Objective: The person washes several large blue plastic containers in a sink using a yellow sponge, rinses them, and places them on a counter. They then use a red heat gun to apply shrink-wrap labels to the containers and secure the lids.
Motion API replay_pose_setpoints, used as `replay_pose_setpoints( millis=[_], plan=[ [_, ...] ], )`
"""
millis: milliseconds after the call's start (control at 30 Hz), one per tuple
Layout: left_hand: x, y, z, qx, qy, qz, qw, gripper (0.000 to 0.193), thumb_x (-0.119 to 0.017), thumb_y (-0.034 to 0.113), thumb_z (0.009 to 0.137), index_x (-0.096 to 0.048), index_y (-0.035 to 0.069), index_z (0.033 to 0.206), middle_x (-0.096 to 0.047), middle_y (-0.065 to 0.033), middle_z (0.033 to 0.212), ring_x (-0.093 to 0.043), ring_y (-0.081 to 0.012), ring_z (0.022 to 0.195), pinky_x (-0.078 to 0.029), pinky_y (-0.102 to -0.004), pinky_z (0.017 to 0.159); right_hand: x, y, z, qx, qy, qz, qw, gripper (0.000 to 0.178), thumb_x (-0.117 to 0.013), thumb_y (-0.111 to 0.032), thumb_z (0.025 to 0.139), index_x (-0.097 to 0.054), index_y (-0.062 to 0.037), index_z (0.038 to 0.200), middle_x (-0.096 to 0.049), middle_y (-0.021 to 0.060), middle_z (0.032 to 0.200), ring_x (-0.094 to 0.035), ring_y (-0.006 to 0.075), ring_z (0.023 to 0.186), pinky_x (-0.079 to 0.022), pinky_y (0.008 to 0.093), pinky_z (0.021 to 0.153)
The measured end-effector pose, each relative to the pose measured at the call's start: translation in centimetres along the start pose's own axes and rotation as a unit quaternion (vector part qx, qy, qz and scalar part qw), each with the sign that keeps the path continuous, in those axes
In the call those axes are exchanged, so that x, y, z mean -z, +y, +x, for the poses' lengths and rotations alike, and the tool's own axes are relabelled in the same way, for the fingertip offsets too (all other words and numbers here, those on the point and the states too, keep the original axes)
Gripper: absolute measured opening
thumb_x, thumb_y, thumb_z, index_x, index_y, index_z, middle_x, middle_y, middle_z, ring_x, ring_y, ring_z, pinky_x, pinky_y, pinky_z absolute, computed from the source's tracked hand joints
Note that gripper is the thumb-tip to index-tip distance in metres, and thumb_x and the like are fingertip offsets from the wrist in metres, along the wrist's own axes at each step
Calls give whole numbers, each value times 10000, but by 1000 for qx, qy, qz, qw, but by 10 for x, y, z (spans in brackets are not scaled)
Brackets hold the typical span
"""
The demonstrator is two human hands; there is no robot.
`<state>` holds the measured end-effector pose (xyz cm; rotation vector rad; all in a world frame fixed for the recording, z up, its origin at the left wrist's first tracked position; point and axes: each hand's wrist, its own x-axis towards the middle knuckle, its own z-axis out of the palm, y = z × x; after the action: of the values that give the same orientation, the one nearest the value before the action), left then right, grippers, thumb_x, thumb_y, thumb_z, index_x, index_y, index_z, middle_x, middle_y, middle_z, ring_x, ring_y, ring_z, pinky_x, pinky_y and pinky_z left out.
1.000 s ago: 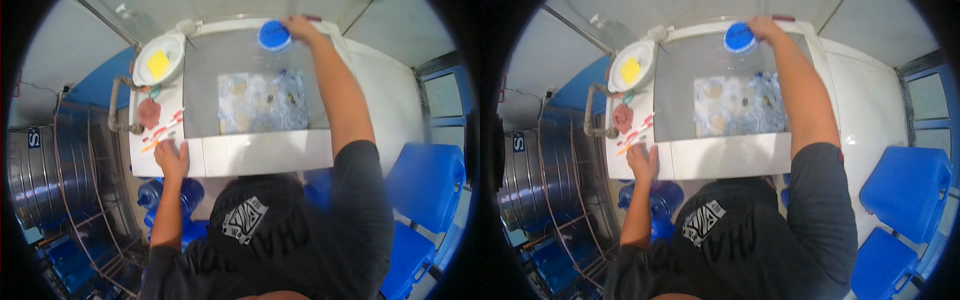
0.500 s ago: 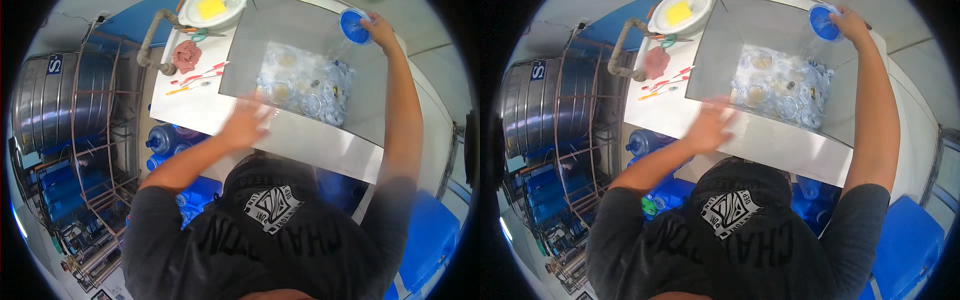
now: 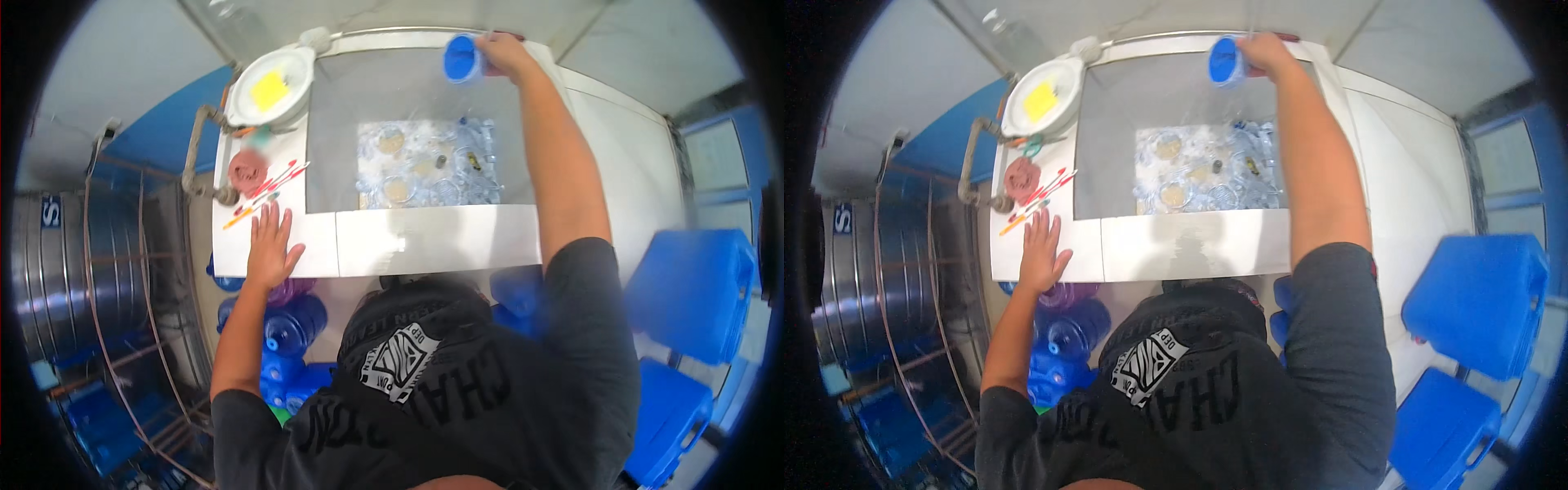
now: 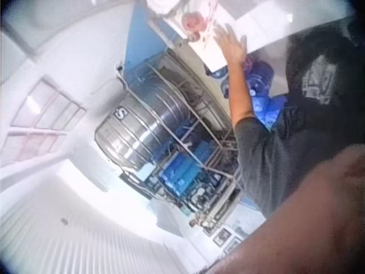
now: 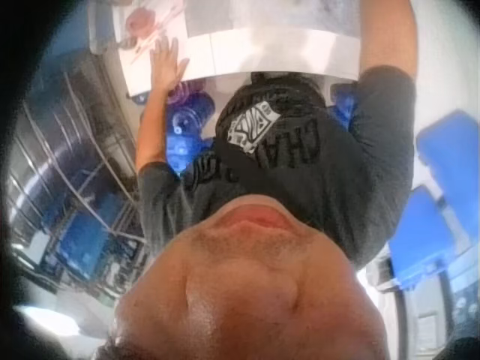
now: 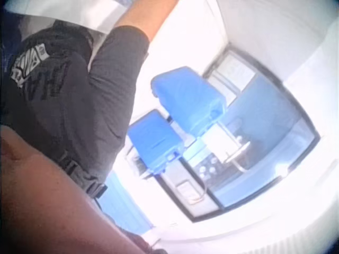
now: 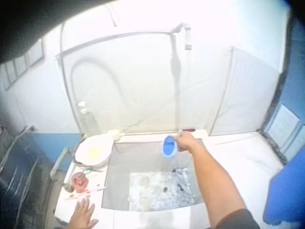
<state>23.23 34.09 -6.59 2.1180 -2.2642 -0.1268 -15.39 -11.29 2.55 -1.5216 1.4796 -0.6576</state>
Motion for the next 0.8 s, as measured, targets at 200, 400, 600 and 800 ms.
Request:
replay_pose_setpoints(
  millis=[200,400,600,800],
  plan=[
    [0,7,18,-34,8,-11,999,768,-577,440,923,-315,47,1529,-196,-246,1606,-160,-443,1486,-111,-569,1187,17,37,-35,242,125,-317,908,274,-627,-226,895,-670,-41,1093,-699,168,1071,-685,283,979,-548,404,839],
    [5,7,3,-23,16,-10,1000,773,-600,412,908,-318,38,1524,-207,-260,1596,-156,-451,1483,-111,-579,1185,19,-15,-81,227,136,-492,830,223,-632,-180,865,-690,-176,1080,-688,101,1032,-646,298,1035,-510,468,871],
    [2,5,9,-29,4,0,1000,770,-590,399,916,-297,41,1532,-194,-258,1601,-138,-438,1491,-100,-570,1191,21,-68,-83,207,240,-332,889,286,-587,-128,875,-618,-93,1157,-674,152,1042,-626,349,1056,-507,481,885],
    [-25,-10,3,-37,21,23,999,741,-544,386,953,-255,66,1556,-182,-242,1612,-132,-398,1504,-86,-542,1200,28,29,-194,141,159,-157,964,372,-620,-243,915,-564,1,1191,-656,269,1097,-631,423,1040,-494,466,911]
  ],
)
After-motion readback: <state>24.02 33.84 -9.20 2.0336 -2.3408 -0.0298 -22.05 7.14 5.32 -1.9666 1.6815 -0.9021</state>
